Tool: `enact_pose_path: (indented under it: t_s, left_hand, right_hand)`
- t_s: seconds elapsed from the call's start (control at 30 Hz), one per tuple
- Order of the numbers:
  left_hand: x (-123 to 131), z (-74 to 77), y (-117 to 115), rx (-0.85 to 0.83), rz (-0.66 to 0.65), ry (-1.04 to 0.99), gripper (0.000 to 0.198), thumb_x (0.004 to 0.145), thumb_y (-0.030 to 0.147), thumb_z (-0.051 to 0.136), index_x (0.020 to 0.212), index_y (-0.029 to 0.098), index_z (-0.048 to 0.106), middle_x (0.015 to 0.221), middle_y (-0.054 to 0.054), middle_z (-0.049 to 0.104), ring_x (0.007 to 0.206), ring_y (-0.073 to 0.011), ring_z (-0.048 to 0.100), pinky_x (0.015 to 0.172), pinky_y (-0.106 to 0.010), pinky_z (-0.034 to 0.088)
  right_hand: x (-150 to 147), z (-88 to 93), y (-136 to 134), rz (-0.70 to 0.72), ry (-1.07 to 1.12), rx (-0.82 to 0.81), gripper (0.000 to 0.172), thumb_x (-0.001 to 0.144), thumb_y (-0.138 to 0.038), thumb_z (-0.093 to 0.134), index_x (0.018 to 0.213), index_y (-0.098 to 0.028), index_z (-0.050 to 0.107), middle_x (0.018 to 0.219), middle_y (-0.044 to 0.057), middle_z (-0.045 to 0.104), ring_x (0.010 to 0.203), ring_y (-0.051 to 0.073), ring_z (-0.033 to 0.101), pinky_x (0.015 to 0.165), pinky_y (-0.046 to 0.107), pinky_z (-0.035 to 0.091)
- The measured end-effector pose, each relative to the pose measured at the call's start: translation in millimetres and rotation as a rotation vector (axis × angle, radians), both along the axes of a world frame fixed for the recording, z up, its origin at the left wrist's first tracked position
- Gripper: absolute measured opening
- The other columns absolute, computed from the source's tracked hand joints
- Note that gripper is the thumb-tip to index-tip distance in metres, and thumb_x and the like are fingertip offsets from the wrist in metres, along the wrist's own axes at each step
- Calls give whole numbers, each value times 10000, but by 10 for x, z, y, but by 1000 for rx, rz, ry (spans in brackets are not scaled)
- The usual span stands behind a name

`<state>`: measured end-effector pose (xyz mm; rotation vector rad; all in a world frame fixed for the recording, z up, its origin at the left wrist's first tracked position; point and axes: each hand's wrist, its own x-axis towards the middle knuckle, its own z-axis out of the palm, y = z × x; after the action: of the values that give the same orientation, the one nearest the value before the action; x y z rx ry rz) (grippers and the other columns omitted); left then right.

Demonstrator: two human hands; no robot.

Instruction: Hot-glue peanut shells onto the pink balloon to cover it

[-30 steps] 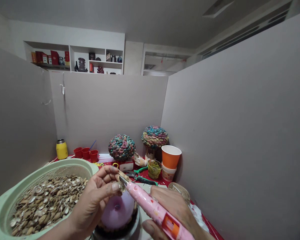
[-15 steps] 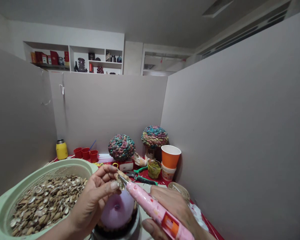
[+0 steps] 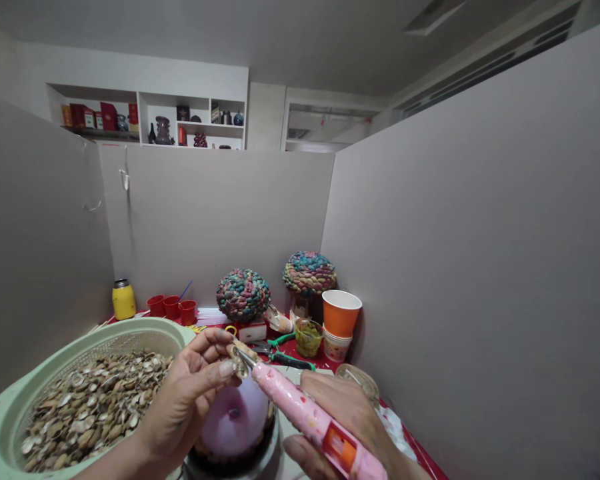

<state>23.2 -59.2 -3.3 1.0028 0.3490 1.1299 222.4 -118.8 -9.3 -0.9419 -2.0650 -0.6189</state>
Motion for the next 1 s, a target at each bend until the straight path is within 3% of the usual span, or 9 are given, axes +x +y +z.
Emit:
enact_pose_path:
  t_s: [0.5, 0.8, 1.0]
  left_hand:
    - [-7, -5, 13, 13, -8, 2, 278, 748, 112, 753, 996, 192, 657, 919, -33, 658, 820, -137, 609, 734, -237, 513]
    - [-30, 10, -2, 24, -1, -5, 259, 763, 103, 734, 995, 194, 662, 916, -31, 656, 806, -125, 599, 725, -218, 501]
    - [-27, 10, 2, 14, -2, -17, 282, 754, 107, 747, 1006, 192, 653, 905, -33, 648, 801, -122, 599, 723, -215, 502]
  right_hand:
    - [-19, 31, -12, 2, -27, -17, 550, 1030, -467, 210, 605, -195, 429, 525, -12, 459, 442, 107, 410, 455, 272, 260]
    - [4, -145, 55, 23, 44, 40, 582, 1015, -497, 202, 595, -195, 470, 510, -9, 442, 422, 121, 389, 445, 296, 227]
    - [13, 17, -60, -11, -81, -94, 562, 1028, -436, 223, 680, -170, 576, 565, 23, 519, 479, 139, 469, 476, 289, 292]
